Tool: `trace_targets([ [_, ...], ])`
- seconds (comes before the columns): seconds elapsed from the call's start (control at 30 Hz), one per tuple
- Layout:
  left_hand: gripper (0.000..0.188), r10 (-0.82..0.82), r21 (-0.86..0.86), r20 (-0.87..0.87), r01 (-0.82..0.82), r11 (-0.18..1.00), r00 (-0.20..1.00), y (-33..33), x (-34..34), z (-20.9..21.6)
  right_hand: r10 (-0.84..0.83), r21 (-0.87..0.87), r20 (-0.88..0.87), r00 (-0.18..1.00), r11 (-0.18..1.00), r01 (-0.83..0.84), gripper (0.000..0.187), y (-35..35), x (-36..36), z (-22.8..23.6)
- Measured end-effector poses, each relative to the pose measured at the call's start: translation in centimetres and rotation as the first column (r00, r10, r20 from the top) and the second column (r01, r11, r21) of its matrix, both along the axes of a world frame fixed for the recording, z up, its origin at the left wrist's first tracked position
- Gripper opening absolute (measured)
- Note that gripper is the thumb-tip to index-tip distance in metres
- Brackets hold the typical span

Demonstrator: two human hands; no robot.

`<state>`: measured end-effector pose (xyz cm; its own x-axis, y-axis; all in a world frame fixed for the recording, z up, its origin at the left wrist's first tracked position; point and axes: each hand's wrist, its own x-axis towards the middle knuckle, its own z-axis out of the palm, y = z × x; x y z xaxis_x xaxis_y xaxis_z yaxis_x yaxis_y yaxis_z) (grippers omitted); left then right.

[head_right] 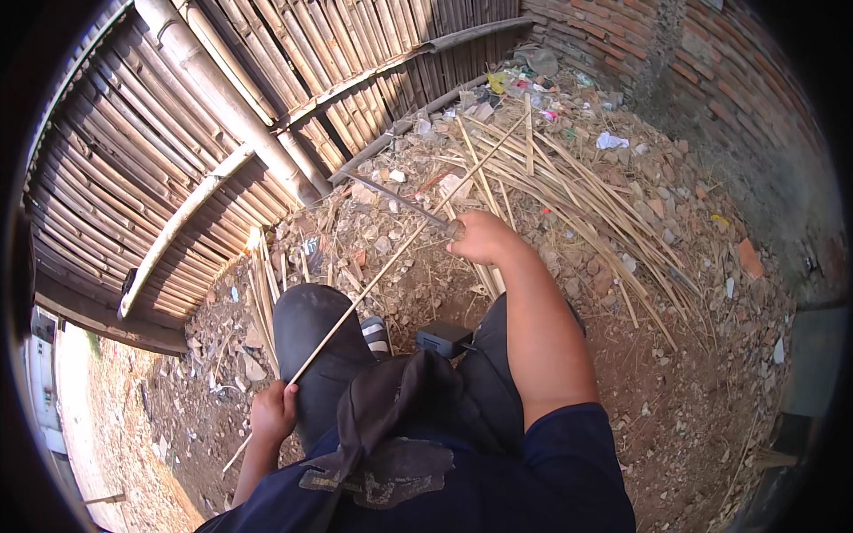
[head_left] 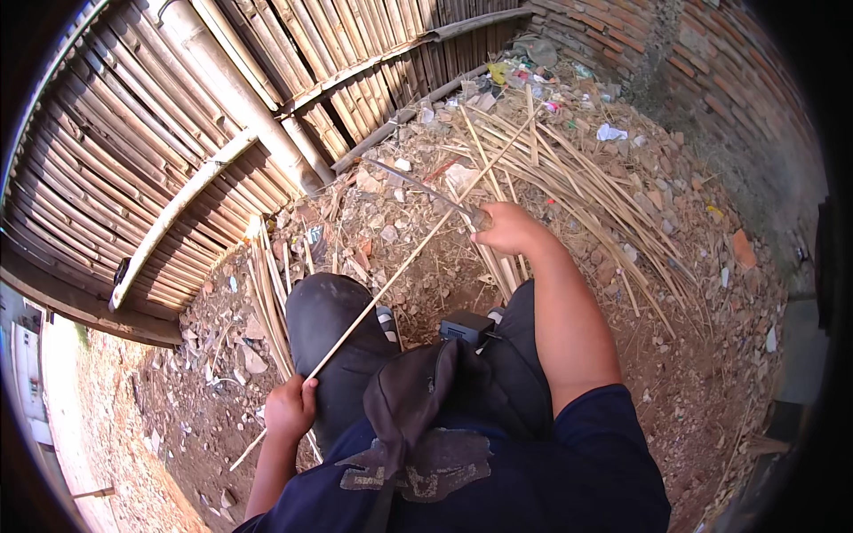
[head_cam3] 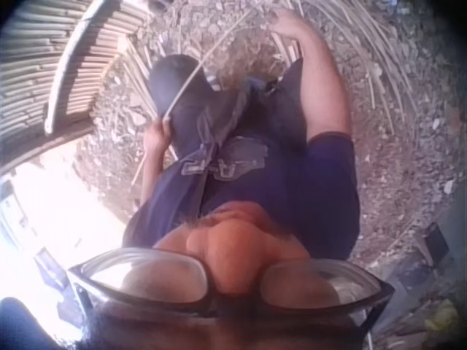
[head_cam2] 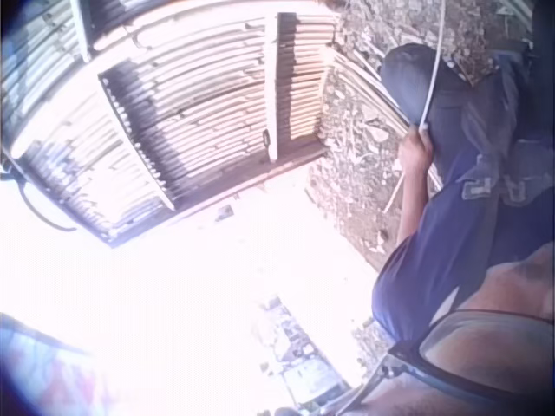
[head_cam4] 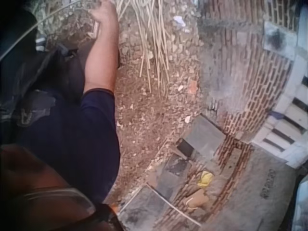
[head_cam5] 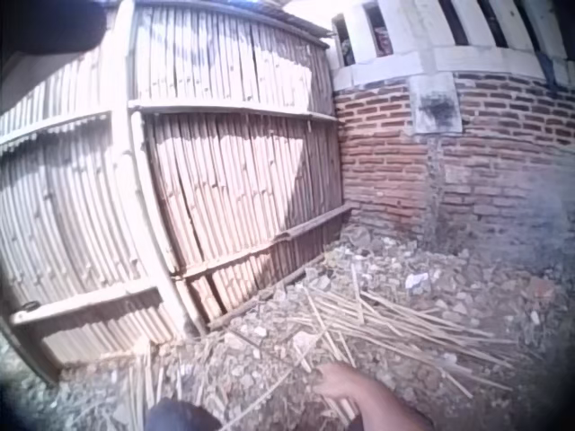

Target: The person scrapes a thin stick with a knife. They hold the stick in one hand and repeatedly draw the knife blade along the surface of the wood to remove material.

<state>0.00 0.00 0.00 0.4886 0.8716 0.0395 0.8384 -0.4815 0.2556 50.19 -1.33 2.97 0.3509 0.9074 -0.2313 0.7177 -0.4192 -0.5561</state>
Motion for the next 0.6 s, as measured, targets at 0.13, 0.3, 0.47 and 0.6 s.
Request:
trace_targets([
  [0.13,0.039,-0.011,-0.024,-0.009,0.011,1.0,1.0,0.0,0.6,0.9,0.226,-0.095,0.102,0.969,0.972,-0.217,0.055,0.1,-2.1,-0.3],
  [0.3,0.04,-0.043,-0.005,0.026,0.043,0.999,0.999,0.8,0.2,0.4,0.26,-0.105,-0.087,0.962,0.958,-0.269,0.064,0.7,-0.8,-0.6],
  [0.47,0.04,-0.025,0.02,0.03,0.024,1.0,0.999,0.1,0.5,0.5,0.157,-0.095,-0.079,0.984,0.982,-0.164,0.06,0.4,-1.4,0.2],
  [0.6,0.04,-0.014,0.039,0.0,0.014,0.999,1.0,0.0,0.4,0.1,0.304,-0.095,0.109,0.946,0.951,-0.294,0.051,-0.3,-2.4,-0.4],
])
